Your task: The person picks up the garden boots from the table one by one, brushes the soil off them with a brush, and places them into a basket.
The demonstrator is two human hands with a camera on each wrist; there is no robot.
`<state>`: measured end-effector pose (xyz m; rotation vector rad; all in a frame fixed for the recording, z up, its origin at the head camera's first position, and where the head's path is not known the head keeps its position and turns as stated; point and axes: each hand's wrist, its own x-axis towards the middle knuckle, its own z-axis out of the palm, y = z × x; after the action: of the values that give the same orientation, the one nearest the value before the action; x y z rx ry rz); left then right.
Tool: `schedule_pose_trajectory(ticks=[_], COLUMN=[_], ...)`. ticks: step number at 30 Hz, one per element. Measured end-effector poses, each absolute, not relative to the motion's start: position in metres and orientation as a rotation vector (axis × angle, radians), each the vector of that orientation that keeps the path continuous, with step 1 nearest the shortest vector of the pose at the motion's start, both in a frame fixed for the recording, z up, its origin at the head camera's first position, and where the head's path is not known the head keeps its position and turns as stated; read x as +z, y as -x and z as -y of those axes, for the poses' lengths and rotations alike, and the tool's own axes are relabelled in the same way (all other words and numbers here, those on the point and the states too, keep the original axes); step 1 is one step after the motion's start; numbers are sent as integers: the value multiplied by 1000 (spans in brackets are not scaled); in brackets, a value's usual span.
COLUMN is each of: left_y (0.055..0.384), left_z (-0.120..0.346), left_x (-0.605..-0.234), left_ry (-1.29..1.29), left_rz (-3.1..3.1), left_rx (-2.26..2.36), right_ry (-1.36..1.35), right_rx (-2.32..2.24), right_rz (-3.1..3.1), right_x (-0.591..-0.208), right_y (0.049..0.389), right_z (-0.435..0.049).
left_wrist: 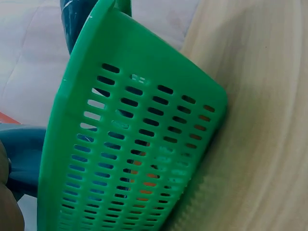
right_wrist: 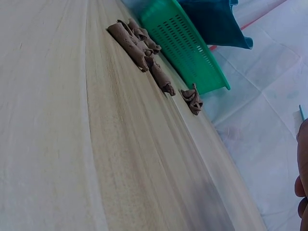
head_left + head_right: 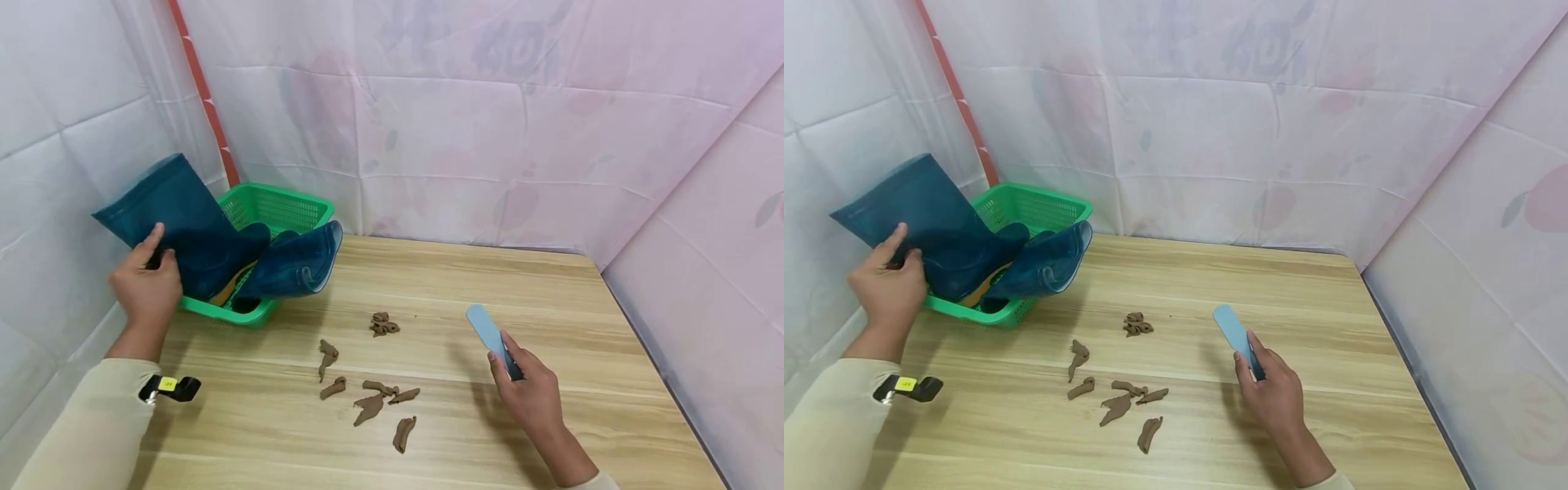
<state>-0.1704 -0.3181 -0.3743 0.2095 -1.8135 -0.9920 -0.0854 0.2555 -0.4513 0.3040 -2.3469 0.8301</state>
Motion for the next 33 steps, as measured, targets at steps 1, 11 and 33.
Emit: schedule_pose_trajectory(ticks=[1,11,33], left_y=[169,167,149], left_z=[319,325,321], left_x=[-375,-378,-380], left_ry=[-230,-319,-533], left_rz=[1830,1993,1987], left_rx=[-997,-990,-1130], right_ry=[-307,-303,-275], right_rx=[825,808,792], right_rz=[2343,2341,2380], right_x=[-451,-454,-455], right_y=[85,85,82], right_z=[-256,-257,-257])
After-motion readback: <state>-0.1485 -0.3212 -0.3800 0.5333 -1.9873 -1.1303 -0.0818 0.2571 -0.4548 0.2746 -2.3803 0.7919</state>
